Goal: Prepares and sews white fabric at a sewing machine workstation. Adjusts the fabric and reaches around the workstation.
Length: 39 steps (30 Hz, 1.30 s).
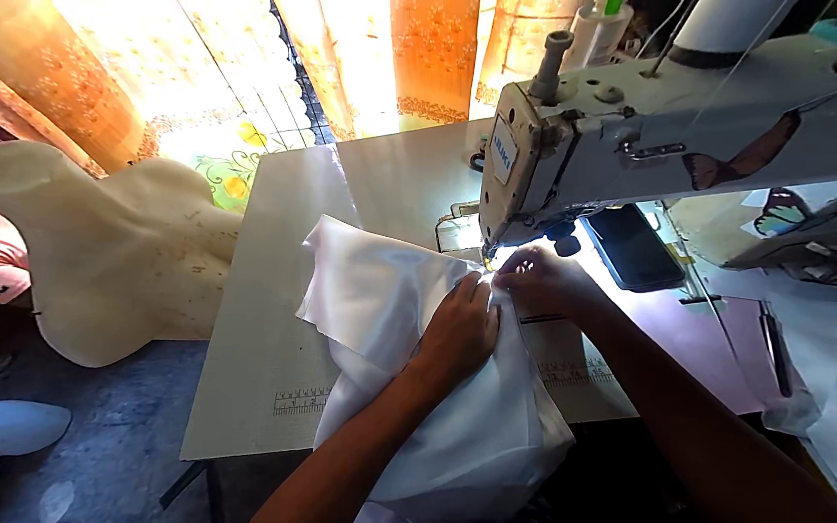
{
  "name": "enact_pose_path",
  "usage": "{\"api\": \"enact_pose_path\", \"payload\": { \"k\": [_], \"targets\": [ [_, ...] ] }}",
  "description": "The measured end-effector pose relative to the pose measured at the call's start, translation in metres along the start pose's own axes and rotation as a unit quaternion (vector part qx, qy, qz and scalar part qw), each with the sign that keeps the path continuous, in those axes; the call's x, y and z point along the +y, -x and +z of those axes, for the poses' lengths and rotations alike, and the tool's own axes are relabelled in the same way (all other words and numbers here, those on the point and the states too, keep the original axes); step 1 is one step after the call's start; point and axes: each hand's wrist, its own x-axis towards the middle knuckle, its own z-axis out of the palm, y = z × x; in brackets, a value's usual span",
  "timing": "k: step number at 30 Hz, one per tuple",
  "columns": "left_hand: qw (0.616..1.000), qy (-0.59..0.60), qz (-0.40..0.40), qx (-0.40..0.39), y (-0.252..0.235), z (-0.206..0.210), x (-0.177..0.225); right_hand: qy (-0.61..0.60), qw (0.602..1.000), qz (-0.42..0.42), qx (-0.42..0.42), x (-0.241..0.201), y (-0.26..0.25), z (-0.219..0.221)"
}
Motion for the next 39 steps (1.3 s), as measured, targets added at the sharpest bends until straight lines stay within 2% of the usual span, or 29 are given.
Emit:
{"api": "enact_pose_path", "payload": {
  "k": [6,10,15,21,27,30,33,35,37,39],
  "targets": [
    [1.0,0.019,-0.007,-0.003,0.0,0.001,0.0,0.021,0.997,0.021,-0.074,-0.003,-0.012,-0.005],
    [1.0,0.013,0.005,-0.003,-0.001,0.001,-0.002,-0.011,0.99,0.04,-0.138,-0.005,-0.022,-0.012],
    [0.999,0.009,0.032,0.015,-0.005,0.004,-0.004,-0.019,0.987,0.042,-0.155,-0.001,-0.032,-0.016],
    [1.0,0.01,0.017,0.012,-0.01,0.005,-0.003,-0.045,0.983,0.069,-0.163,-0.001,-0.034,-0.019],
    [1.0,0.011,-0.003,-0.002,-0.011,0.003,0.0,-0.083,0.985,0.026,-0.147,0.014,-0.041,-0.016],
    [1.0,0.004,0.002,-0.005,-0.009,0.003,0.0,-0.043,0.992,-0.013,-0.114,0.017,-0.029,-0.016],
    [1.0,0.005,-0.004,-0.003,-0.009,0.002,0.0,0.103,0.993,-0.064,0.016,0.011,0.003,-0.013],
    [1.0,0.002,-0.011,-0.008,-0.01,0.001,0.001,0.186,0.957,-0.205,0.087,0.027,0.01,-0.008],
    [1.0,-0.003,-0.003,-0.005,-0.009,0.002,0.0,0.243,0.908,-0.324,0.11,0.042,0.009,-0.004],
    [1.0,-0.007,0.008,0.006,-0.009,0.003,-0.001,0.274,0.888,-0.355,0.098,0.052,0.007,-0.003]
  ]
}}
